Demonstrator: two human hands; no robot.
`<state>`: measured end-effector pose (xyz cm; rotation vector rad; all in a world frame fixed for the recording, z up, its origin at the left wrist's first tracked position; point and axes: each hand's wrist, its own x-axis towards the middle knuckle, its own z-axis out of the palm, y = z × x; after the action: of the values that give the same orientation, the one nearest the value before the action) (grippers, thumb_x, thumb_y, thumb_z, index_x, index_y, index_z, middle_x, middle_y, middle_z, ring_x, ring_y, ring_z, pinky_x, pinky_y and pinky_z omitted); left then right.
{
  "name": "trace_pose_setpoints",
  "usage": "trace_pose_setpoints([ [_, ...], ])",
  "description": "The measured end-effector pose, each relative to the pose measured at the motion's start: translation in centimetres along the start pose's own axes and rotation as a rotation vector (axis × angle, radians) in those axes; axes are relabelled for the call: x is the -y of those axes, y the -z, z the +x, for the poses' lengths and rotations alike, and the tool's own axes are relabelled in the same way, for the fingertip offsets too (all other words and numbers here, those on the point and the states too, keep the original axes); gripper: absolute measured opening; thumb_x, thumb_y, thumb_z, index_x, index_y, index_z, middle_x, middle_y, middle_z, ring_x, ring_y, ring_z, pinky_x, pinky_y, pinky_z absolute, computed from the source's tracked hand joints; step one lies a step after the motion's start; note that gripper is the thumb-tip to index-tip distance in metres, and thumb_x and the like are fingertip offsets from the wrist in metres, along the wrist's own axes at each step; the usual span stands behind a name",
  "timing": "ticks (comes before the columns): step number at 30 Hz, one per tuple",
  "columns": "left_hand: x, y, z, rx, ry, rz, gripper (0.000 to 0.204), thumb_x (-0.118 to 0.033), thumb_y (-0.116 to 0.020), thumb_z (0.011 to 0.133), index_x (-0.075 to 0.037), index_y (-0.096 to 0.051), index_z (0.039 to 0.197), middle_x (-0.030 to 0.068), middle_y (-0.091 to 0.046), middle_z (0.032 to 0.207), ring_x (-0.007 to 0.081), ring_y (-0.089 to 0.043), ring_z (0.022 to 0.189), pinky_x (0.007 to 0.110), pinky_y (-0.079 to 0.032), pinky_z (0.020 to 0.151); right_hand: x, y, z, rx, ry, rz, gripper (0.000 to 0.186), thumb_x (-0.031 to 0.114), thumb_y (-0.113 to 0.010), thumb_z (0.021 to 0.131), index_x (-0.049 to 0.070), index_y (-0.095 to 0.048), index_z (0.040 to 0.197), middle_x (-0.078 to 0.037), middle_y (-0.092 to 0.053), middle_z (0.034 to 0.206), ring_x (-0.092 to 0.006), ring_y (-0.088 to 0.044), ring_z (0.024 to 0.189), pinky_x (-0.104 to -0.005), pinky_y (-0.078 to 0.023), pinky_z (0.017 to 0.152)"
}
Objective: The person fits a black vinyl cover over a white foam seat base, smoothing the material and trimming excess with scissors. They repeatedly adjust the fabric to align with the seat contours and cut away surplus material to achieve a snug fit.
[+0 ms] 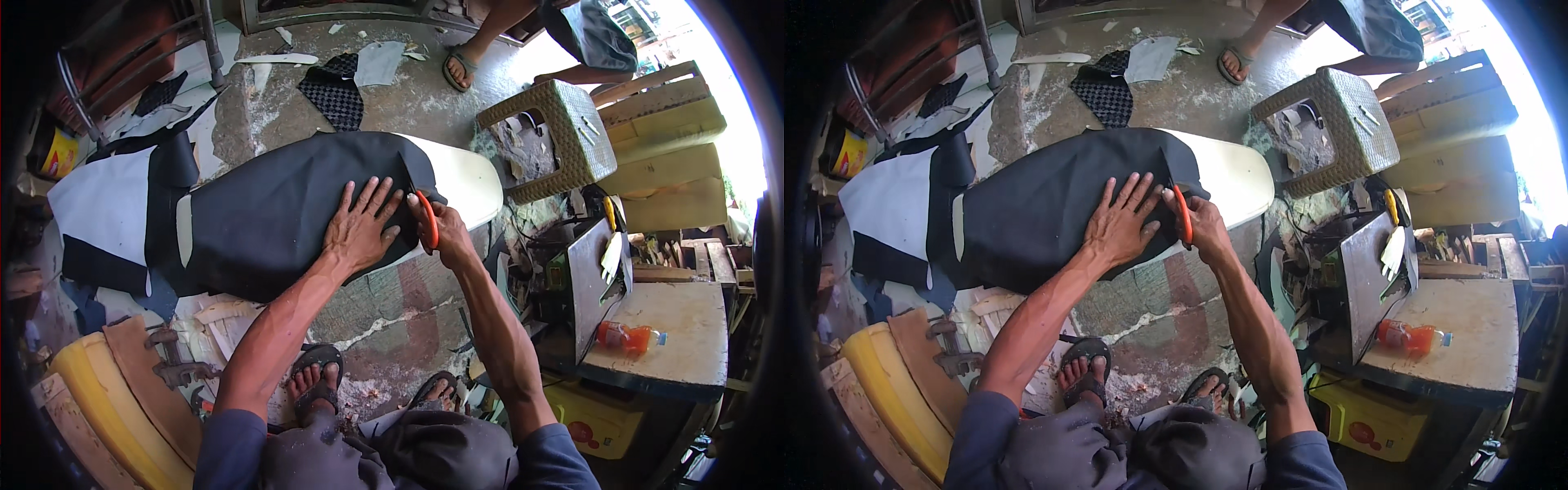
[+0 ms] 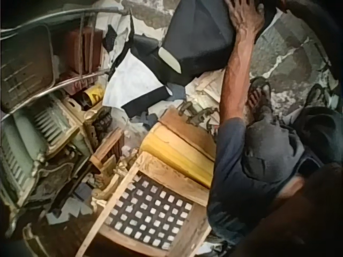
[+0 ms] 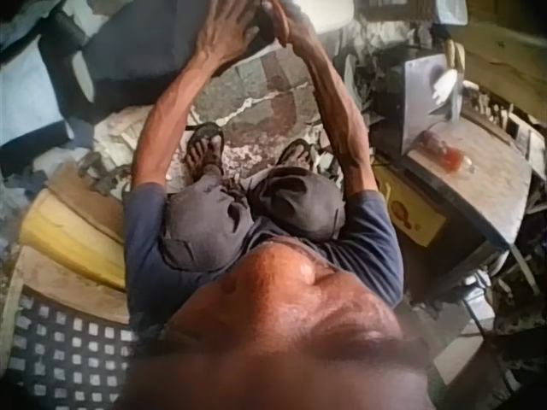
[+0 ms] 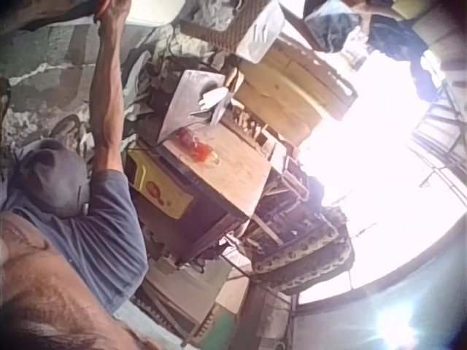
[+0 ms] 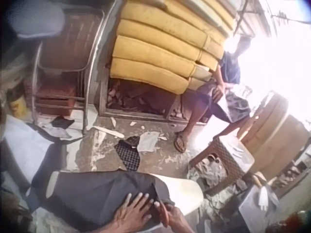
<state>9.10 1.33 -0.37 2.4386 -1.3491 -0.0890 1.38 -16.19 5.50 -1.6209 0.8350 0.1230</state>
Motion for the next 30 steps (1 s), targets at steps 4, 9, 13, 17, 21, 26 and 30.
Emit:
trace_pose_setpoints([
  [4, 0.2, 0.1, -0.6, -0.003, 0.007, -0.014, 0.067, -0.045, -0.048, 0.102, -0.017, -0.034, 0.161, 0.0091, -0.022, 0.170, 0.0284, -0.016, 0.158, 0.056, -0.011, 0.126, 1.4, -0.6, 0.8, 0.041, 0.008, -0.004, 0.049, 0.053, -0.073, 0.094, 0.005, -0.065, 0.090, 0.004, -0.051, 0.060, -0.0072, -0.047, 0.045, -0.0245, -0.035, 0.041],
  [9, 0.1, 0.3, 0.1, 0.000, 0.008, -0.016, 0.069, -0.045, -0.048, 0.102, -0.018, -0.029, 0.163, 0.0088, -0.022, 0.170, 0.0282, -0.017, 0.158, 0.056, -0.010, 0.126, 1.3, -0.1, 1.6, 0.014, -0.006, -0.056, 0.051, 0.054, -0.072, 0.094, 0.004, -0.064, 0.088, 0.004, -0.051, 0.061, -0.0074, -0.048, 0.046, -0.0242, -0.034, 0.041],
  [13, 0.2, -0.2, -0.5, -0.027, 0.001, -0.015, 0.070, -0.046, -0.048, 0.102, -0.018, -0.028, 0.163, 0.0089, -0.022, 0.170, 0.0287, -0.017, 0.158, 0.057, -0.011, 0.126, 2.5, -0.5, 2.3, 0.052, 0.010, -0.043, 0.052, 0.055, -0.072, 0.094, 0.005, -0.062, 0.082, 0.003, -0.051, 0.062, -0.0079, -0.048, 0.046, -0.0245, -0.035, 0.040],
  [17, -0.4, -0.1, -0.3, 0.002, -0.006, -0.025, 0.070, -0.046, -0.048, 0.102, -0.018, -0.028, 0.163, 0.0086, -0.022, 0.170, 0.0284, -0.017, 0.158, 0.057, -0.011, 0.126, 2.9, 0.0, 1.6, 0.030, 0.000, -0.130, 0.053, 0.056, -0.071, 0.094, 0.006, -0.061, 0.079, 0.003, -0.050, 0.059, -0.0080, -0.047, 0.046, -0.0245, -0.035, 0.040],
  [21, 0.0, 0.2, -0.6, -0.025, 0.006, -0.031, 0.069, -0.046, -0.050, 0.101, -0.017, -0.032, 0.162, 0.0091, -0.023, 0.170, 0.0289, -0.017, 0.157, 0.056, -0.011, 0.126, 2.7, -0.2, 2.8, 0.055, 0.040, -0.125, 0.055, 0.058, -0.068, 0.095, 0.006, -0.061, 0.079, 0.003, -0.048, 0.057, -0.0081, -0.045, 0.044, -0.0252, -0.033, 0.039],
  [26, 0.3, 0.0, -1.0, -0.035, -0.001, -0.040, 0.067, -0.045, -0.047, 0.102, -0.017, -0.034, 0.161, 0.0093, -0.024, 0.169, 0.0286, -0.018, 0.157, 0.056, -0.012, 0.126, 3.1, -0.8, 3.4, 0.059, 0.044, -0.194, 0.057, 0.060, -0.069, 0.094, 0.006, -0.060, 0.077, 0.002, -0.048, 0.055, -0.0084, -0.044, 0.041, -0.0261, -0.034, 0.039],
  [30, 0.7, 0.2, -0.8, -0.053, -0.026, 0.030, 0.067, -0.044, -0.048, 0.102, -0.015, -0.034, 0.161, 0.0111, -0.026, 0.168, 0.0302, -0.020, 0.156, 0.057, -0.014, 0.125, 3.5, -0.1, 4.8, 0.073, 0.051, -0.203, 0.062, 0.064, -0.073, 0.088, 0.005, -0.060, 0.073, -0.001, -0.050, 0.055, -0.0104, -0.048, 0.044, -0.0284, -0.037, 0.039],
])
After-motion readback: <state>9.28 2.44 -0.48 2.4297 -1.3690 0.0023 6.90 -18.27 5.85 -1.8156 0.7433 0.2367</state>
